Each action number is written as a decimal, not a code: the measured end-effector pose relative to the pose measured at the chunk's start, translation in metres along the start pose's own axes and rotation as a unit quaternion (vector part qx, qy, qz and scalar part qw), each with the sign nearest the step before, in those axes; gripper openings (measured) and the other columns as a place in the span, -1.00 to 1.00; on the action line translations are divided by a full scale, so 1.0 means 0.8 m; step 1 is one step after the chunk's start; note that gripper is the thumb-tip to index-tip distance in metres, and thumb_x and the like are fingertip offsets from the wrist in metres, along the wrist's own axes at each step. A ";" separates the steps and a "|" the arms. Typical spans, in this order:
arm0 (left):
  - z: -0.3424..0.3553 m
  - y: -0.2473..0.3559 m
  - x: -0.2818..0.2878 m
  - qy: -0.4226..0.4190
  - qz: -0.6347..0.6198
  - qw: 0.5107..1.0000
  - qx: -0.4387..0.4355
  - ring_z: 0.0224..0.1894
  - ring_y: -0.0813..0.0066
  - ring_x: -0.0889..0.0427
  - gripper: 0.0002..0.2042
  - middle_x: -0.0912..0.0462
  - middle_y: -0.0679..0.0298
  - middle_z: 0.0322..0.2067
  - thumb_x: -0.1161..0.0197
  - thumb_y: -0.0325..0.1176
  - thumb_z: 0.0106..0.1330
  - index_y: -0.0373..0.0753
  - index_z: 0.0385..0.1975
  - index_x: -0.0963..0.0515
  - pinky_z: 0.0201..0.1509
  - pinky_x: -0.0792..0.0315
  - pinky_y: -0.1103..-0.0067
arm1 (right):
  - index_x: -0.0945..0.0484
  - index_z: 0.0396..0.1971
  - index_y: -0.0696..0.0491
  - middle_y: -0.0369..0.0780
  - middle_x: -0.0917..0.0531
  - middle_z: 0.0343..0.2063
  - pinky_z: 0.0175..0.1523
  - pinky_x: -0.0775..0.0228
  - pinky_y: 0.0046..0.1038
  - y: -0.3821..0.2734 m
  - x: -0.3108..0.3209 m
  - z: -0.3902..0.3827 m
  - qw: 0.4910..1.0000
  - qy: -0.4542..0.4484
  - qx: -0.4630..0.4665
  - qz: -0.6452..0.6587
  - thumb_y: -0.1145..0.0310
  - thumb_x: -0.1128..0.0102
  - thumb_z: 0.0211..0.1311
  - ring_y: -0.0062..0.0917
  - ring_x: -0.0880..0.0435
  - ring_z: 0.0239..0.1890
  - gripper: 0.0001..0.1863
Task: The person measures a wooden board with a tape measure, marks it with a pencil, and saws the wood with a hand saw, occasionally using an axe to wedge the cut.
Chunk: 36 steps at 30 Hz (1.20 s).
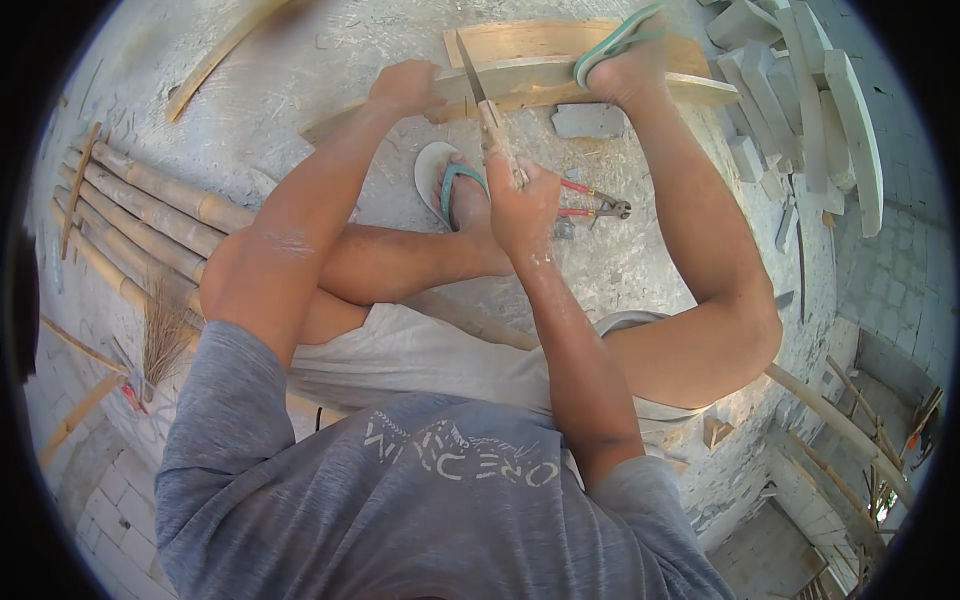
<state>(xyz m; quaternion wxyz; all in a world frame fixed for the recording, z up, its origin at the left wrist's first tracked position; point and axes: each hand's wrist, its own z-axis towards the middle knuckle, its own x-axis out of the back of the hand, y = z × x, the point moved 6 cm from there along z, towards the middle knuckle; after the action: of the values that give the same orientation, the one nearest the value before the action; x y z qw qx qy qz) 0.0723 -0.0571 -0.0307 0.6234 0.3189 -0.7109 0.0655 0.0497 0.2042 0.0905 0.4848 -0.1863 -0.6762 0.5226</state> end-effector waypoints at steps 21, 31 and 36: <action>0.002 0.000 -0.005 0.010 -0.036 0.999 0.010 -0.05 0.09 -0.74 -0.60 -0.78 0.09 -0.18 -0.45 -0.05 0.15 -0.14 -0.08 -0.69 0.04 -0.59 0.20 | -0.61 -0.53 0.29 0.10 -0.57 -0.66 -0.38 -0.39 -0.25 0.012 -0.026 0.039 0.999 -0.041 -0.013 -0.017 0.26 -0.29 0.28 -0.47 -0.58 -0.60 -0.64; -0.002 0.008 0.003 -0.018 -0.019 0.999 0.030 0.01 0.14 -0.74 -0.57 -0.78 0.13 -0.09 -0.50 -0.10 0.16 -0.04 0.03 -0.69 0.09 -0.61 0.27 | -0.67 -0.39 0.35 0.13 -0.61 -0.63 -0.34 -0.42 -0.27 0.016 -0.048 0.066 0.995 -0.020 0.051 -0.080 0.22 -0.24 0.34 -0.35 -0.67 -0.53 -0.60; 0.009 0.015 0.019 0.002 -0.016 0.999 0.029 0.03 0.09 -0.71 -0.58 -0.75 0.11 -0.06 -0.46 -0.05 0.16 -0.08 -0.02 -0.70 0.10 -0.58 0.24 | -0.65 -0.44 0.33 0.03 -0.62 -0.64 -0.34 -0.40 -0.24 0.006 0.022 0.001 0.998 -0.039 0.050 0.010 0.22 -0.23 0.35 -0.31 -0.60 -0.56 -0.60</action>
<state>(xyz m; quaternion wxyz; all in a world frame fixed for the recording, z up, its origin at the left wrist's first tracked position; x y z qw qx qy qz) 0.0597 -0.0566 -0.0142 0.6161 0.3483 -0.7023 0.0767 0.0400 0.2186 0.0945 0.4618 -0.1476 -0.6656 0.5674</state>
